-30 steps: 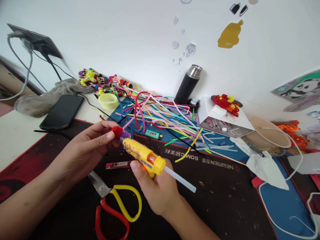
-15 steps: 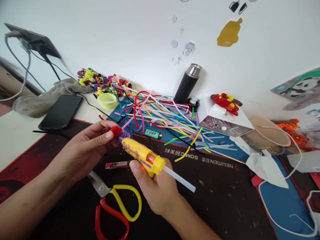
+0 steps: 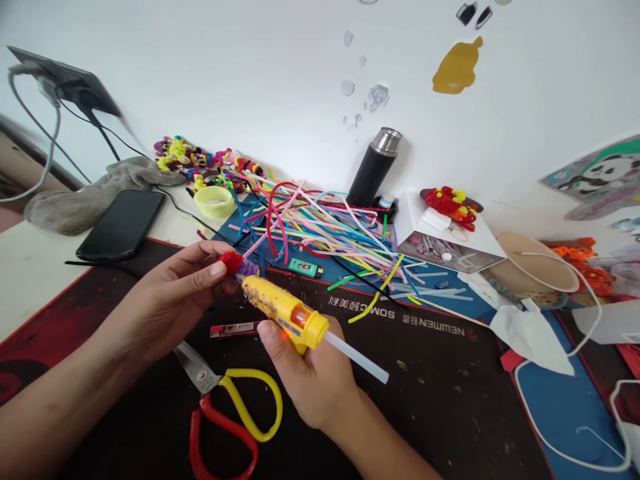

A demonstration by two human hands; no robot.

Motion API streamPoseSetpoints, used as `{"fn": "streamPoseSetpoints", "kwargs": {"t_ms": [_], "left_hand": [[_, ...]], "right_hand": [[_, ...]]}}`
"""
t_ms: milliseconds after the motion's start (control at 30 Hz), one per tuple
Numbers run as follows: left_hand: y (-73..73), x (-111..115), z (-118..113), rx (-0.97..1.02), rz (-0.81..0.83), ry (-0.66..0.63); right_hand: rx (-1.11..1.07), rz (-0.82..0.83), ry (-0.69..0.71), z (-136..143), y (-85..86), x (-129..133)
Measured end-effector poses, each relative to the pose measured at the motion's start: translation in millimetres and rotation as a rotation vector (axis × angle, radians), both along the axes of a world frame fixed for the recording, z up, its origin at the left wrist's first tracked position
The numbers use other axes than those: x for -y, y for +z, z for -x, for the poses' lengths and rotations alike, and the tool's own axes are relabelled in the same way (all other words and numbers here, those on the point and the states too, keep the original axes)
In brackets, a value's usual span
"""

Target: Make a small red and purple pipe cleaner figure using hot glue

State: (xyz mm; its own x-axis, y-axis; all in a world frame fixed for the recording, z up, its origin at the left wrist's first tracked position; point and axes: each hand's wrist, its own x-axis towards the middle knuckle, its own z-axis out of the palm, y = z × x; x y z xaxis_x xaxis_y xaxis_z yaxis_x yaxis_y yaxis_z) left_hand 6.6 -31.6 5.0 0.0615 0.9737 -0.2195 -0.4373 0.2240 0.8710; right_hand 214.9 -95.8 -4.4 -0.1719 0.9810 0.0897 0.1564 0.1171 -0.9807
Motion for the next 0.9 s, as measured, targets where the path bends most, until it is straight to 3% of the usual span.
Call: {"fn": "streamPoseSetpoints", "kwargs": {"t_ms": [900], "left_hand": [[4.2,0.8,-1.6,-0.002,-0.005,0.011]], "right_hand": [[0.009,0.003,0.01,-0.6,4.2,0.8]]}}
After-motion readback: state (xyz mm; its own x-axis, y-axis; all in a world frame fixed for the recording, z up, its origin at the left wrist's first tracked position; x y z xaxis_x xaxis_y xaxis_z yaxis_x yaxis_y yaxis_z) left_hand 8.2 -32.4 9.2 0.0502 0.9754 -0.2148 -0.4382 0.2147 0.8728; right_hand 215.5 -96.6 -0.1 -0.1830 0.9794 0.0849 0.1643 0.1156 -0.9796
